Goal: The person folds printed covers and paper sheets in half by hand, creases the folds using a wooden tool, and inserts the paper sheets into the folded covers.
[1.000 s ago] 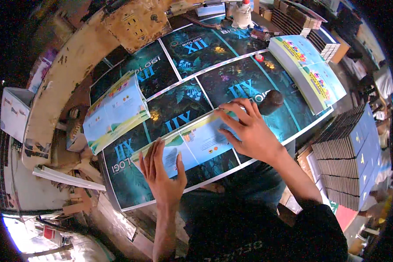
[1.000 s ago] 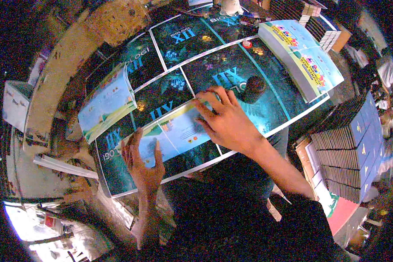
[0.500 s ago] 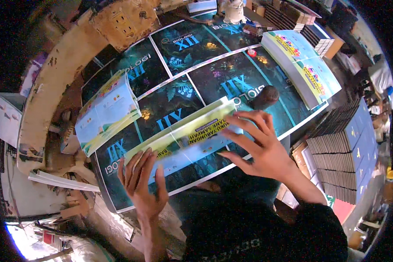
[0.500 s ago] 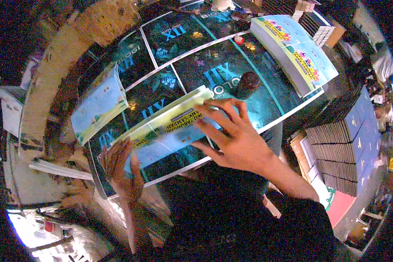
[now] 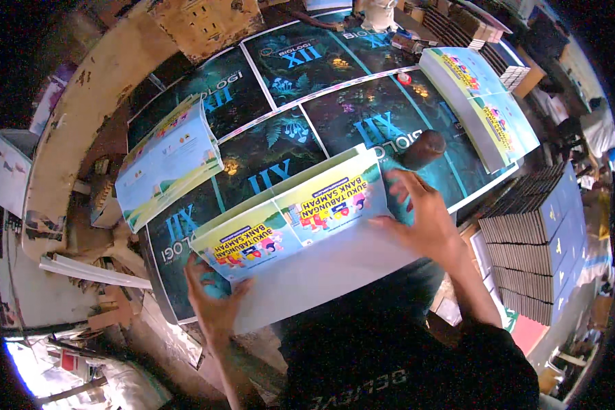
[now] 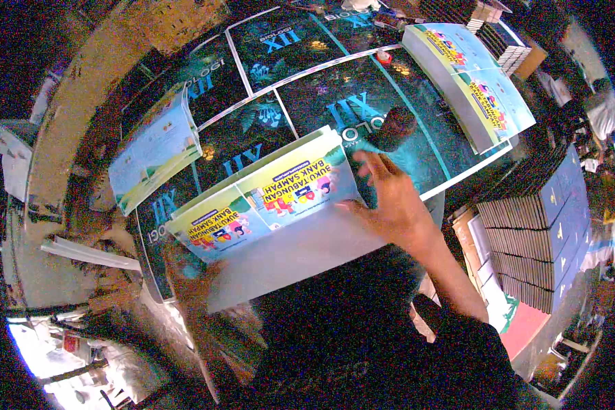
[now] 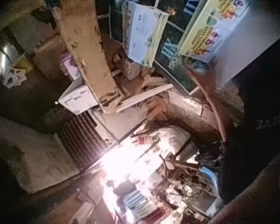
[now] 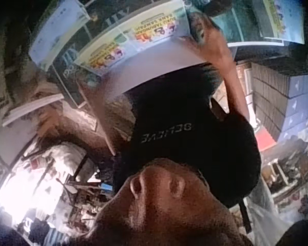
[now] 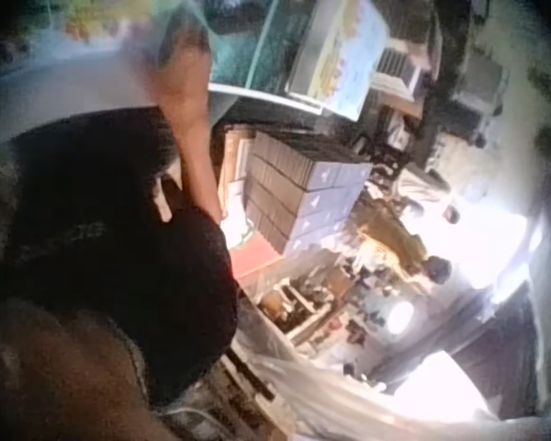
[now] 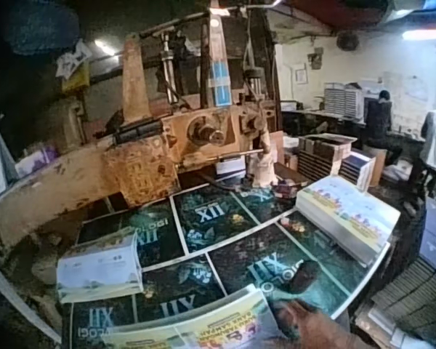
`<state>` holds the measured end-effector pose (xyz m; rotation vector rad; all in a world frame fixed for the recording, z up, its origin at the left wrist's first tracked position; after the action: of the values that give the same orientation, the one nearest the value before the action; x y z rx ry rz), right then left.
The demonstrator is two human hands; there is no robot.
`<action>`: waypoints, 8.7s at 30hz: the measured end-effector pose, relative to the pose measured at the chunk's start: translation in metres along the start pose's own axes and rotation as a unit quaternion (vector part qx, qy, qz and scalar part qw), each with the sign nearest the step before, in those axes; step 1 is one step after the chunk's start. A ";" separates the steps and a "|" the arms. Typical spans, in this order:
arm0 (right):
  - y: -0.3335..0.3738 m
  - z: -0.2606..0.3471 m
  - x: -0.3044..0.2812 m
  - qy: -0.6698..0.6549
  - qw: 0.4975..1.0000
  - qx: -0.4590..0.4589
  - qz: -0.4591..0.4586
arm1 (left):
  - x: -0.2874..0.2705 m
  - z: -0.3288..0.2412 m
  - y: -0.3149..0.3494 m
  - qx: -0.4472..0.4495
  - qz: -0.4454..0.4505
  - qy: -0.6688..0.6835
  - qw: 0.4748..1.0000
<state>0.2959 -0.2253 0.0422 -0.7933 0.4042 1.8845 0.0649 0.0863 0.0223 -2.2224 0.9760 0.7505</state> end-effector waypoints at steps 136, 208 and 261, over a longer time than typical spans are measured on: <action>-0.006 -0.018 0.063 -0.234 0.972 0.007 -0.008 | 0.081 -0.099 -0.019 0.441 0.225 -0.064 0.866; -0.078 -0.049 -0.298 0.399 0.823 0.000 -0.404 | 0.105 -0.083 -0.045 0.358 0.177 -0.030 0.916; 0.006 -0.004 0.016 -0.179 0.975 0.115 0.062 | -0.010 -0.024 -0.018 0.061 -0.093 0.124 0.986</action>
<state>0.2872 -0.2192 0.0281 -0.2696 0.4399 2.0029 0.0793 0.0840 0.0507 -2.2946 0.8876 0.3276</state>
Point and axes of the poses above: each hand's wrist, its own y-axis away from the middle knuckle, its own x-axis out of the palm, z = x × y, the point moved 7 cm from there along -y, towards the middle knuckle, and after that the axes turned 10 degrees about x, right-handed, at the moved point
